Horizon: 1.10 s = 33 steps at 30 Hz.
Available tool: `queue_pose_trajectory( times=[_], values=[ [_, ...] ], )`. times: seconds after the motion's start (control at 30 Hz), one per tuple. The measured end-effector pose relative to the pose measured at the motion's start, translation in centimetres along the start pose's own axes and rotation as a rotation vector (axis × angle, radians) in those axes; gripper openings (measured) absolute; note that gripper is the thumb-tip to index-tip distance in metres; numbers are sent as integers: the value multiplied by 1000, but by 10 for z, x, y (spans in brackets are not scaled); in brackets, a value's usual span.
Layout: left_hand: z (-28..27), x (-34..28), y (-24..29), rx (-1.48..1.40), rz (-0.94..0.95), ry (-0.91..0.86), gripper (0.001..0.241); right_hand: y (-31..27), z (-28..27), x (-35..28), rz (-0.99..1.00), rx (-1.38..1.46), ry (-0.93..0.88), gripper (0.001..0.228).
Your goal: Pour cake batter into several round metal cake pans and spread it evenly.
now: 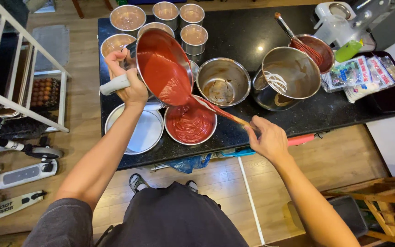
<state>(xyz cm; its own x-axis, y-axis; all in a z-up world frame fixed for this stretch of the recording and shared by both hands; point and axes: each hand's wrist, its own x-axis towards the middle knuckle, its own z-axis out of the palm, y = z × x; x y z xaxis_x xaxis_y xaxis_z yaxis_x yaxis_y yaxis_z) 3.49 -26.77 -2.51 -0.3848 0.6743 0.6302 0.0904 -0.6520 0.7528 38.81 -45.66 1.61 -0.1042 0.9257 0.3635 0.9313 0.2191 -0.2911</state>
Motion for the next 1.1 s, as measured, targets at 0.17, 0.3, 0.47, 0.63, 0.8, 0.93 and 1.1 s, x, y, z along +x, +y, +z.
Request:
queue_pose_trajectory(
  times=[0.17, 0.3, 0.47, 0.63, 0.8, 0.93, 1.1],
  values=[
    [-18, 3, -15, 59, -9, 81, 40, -15, 31, 0, 58, -80, -145, 21],
    [-27, 5, -9, -22, -77, 95, 39, -34, 69, 9, 242, -119, -304, 20],
    [-34, 3, -3, -39, -63, 84, 31, 4, 138, 13, 363, 19, -452, 32],
    [-37, 3, -14, 39, -91, 110, 26, 13, 121, 19, 843, 554, -806, 41],
    [-38, 6, -12, -6, -91, 51, 29, 34, 124, -12, 824, 912, -656, 30],
    [-39, 5, -29, -22, -40, 31, 34, 45, 115, -26, 785, 1015, -601, 26],
    [-40, 1, -36, -70, -41, -27, 38, 70, 98, -28, 736, 1000, -543, 28]
  ],
)
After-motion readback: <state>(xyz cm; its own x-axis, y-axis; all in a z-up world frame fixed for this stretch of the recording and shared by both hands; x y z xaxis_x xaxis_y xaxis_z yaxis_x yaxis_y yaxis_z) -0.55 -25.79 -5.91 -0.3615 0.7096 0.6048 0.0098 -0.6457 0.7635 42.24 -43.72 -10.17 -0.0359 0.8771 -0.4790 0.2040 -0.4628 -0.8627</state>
